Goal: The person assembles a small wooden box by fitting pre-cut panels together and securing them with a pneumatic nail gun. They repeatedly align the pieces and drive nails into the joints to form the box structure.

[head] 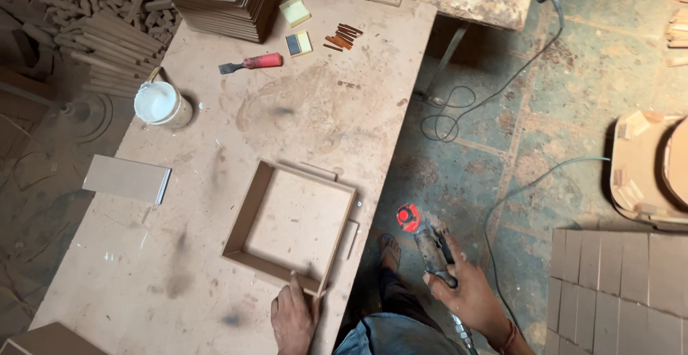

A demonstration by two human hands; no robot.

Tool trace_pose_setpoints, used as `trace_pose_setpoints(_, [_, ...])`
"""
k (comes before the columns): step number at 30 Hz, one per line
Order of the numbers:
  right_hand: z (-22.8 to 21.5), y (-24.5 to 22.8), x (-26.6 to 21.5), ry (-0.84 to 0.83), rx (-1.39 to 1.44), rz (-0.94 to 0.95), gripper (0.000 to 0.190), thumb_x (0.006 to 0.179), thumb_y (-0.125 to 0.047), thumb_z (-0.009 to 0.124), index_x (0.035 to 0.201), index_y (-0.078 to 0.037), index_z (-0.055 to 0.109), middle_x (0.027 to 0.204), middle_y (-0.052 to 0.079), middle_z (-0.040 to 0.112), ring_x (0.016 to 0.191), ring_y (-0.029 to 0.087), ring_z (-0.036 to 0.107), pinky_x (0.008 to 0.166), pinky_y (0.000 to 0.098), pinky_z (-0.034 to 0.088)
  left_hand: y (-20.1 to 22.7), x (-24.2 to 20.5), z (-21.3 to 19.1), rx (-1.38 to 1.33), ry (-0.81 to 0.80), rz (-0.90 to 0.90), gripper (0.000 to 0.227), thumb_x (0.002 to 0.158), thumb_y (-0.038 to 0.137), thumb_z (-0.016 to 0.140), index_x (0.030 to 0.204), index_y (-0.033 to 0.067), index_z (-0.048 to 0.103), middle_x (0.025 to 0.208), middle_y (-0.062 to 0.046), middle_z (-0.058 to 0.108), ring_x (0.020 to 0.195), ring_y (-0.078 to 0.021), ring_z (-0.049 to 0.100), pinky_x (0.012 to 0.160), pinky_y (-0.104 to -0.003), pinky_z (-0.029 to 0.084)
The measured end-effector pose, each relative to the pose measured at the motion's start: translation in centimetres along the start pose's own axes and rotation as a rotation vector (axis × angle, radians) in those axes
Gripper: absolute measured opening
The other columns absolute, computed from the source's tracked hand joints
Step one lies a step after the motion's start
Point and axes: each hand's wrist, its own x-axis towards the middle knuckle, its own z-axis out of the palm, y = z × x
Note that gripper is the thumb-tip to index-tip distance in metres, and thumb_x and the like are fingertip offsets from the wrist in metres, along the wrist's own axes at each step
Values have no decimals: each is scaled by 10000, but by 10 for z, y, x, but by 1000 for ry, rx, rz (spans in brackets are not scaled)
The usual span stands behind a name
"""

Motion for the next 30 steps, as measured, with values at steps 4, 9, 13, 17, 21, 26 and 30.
trace_pose_setpoints(4, [15,5,-40,88,222,-145,991,810,-104,721,1625,-34,162,690,84,713,587,115,617,558,260,513,1,0,-7,133,146,63,764,857,523,697,1404,14,532,1018,-162,604,936,-321,580,829,-477,448])
trace_pose_setpoints(9, [45,0,-105,135,458,-624,945,891,-94,652,1622,44,69,874,96,759,777,152,754,741,292,597,-8,21,-29,83,437,359,714,869,598,652,1331,64,551,1328,-190,568,1265,-329,521,1067,-543,389])
trace_pose_setpoints(13, [79,1,-125,436,59,-225,1004,766,-89,745,1600,-29,190,803,101,742,622,177,686,600,339,555,-13,45,-45,105,138,500,818,821,604,665,1440,102,483,1360,-161,567,1276,-313,522,1124,-550,320])
trace_pose_setpoints(17, [118,37,-114,535,-19,-180,776,768,-81,796,1433,27,410,846,92,721,729,139,692,672,336,548,-17,51,-47,104,10,550,810,910,584,649,1570,186,403,1247,-132,613,1073,-302,596,1054,-521,386])
trace_pose_setpoints(21, [156,87,-105,196,707,-51,434,851,-12,722,1274,36,639,817,44,664,622,121,566,578,346,467,-16,52,-50,143,58,601,795,900,601,636,1580,287,370,1152,-123,647,974,-310,630,996,-534,416])
trace_pose_setpoints(26, [202,128,-78,21,1087,150,321,913,-133,705,1204,-16,639,699,10,562,575,147,566,651,367,559,-16,53,-54,170,63,633,774,920,604,626,1601,382,333,1093,-114,658,919,-319,648,925,-538,436])
trace_pose_setpoints(30, [228,145,-55,-118,1254,155,336,926,-161,698,1225,-16,650,692,-3,546,589,125,559,700,363,552,-15,54,-54,211,0,627,750,950,595,631,1608,413,321,1033,-117,650,917,-309,649,902,-527,433])
